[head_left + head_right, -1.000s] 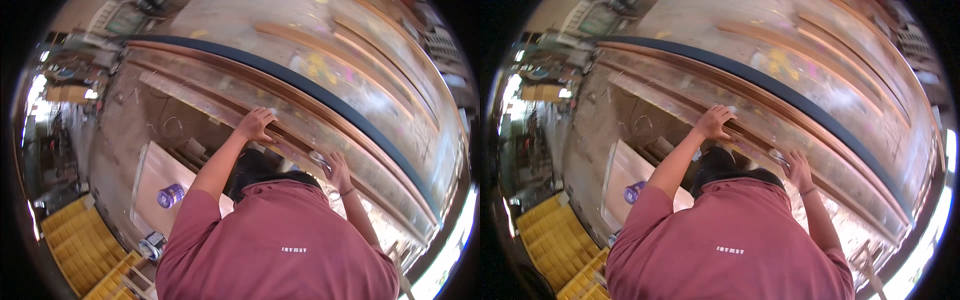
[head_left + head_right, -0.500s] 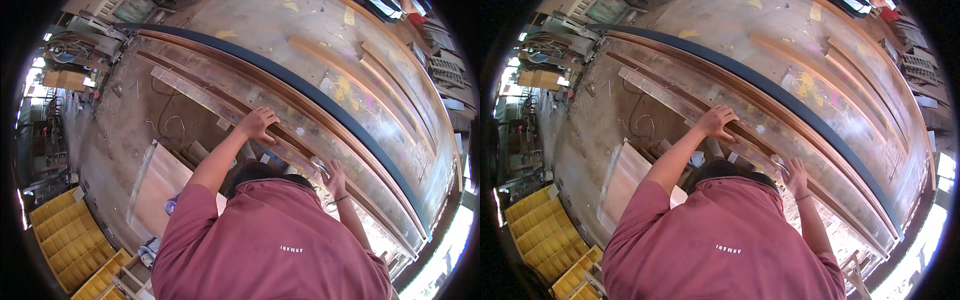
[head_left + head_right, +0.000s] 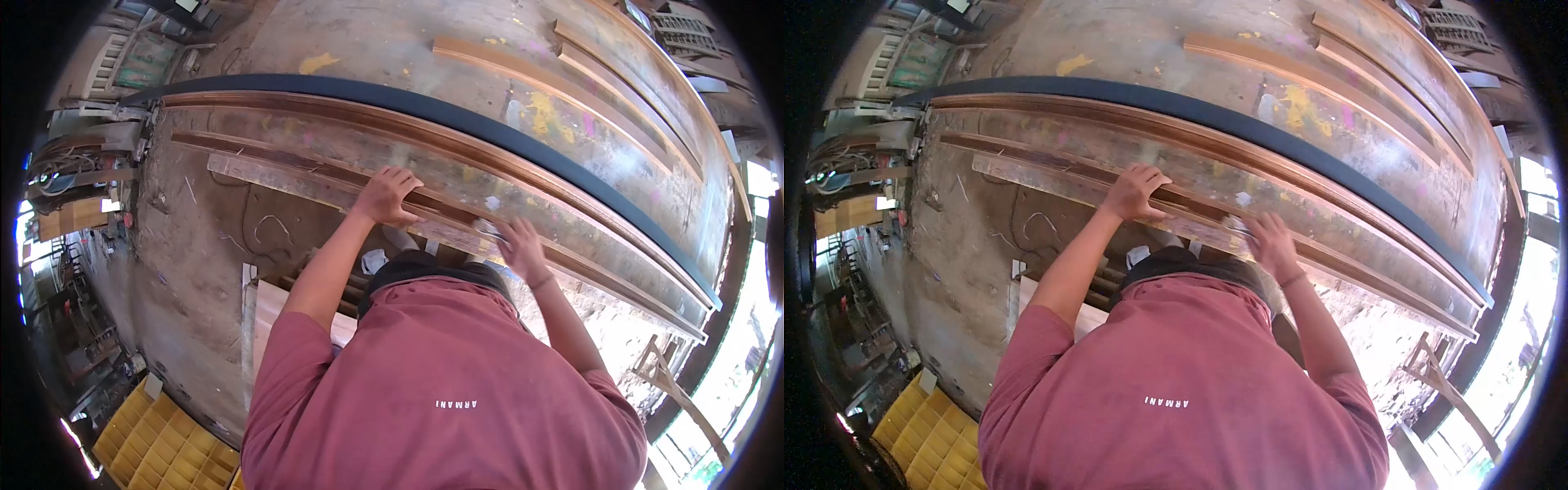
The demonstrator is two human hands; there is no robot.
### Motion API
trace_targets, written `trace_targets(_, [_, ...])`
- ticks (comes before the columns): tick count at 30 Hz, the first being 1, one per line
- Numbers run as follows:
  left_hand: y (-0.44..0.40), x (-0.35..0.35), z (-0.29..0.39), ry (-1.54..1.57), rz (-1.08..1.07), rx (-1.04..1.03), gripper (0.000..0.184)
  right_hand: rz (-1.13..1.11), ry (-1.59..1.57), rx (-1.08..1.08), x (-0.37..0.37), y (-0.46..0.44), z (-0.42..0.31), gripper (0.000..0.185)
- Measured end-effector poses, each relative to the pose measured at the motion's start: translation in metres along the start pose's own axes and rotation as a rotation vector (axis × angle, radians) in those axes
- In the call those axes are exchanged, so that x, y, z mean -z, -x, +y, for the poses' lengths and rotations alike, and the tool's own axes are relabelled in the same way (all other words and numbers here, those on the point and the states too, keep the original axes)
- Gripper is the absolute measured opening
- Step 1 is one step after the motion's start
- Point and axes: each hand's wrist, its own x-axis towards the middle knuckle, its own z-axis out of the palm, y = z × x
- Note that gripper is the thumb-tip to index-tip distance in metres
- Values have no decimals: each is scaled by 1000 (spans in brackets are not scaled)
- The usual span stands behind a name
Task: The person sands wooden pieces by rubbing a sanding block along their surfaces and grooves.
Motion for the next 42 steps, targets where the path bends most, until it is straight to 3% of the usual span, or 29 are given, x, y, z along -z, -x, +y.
trace_targets(3, [-2, 1, 3, 11, 12, -4, 78, 71, -55, 121, -46, -74, -57, 36])
trace_targets(6, [-1, -1, 1, 34, 7, -3, 81, 4, -69, 104, -45, -90, -74, 34])
trace_targets(11, [-4, -2, -6, -7, 43, -27, 81, -55, 28, 20, 0, -13, 2, 41])
trace_targets(12, [3, -2, -3, -9, 48, -28, 80, -121, 49, -45, 1, -6, -1, 42])
trace_targets(15, [5, 5, -7, 21, 32, -25, 79, 104, 53, 156, -46, -57, -33, 35])
trace_targets(20, [17, 23, -29, 14, -5, 54, 79, 51, -39, 133, -71, -125, -97, 28])
trace_targets(26, [40, 41, -62, -15, 94, 28, 79, -47, 47, 28, -45, -78, -58, 38])
trace_targets(29, [46, 48, -75, -35, 56, 33, 80, 83, 47, 138, -84, -136, -104, 37])
trace_targets(32, [50, 55, -82, -15, 57, 46, 80, -23, -22, 107, -97, -178, -143, 40])
trace_targets(37, [57, 64, -93, -36, 12, 64, 80, -25, -15, 128, -50, -116, -90, 38])
trace_targets(40, [61, 62, -90, -72, 65, 91, 81, -137, 4, 48, -54, -118, -86, 40])
trace_targets(42, [62, 63, -86, -58, 74, 122, 81, 53, -41, 218, -82, -149, -104, 40])
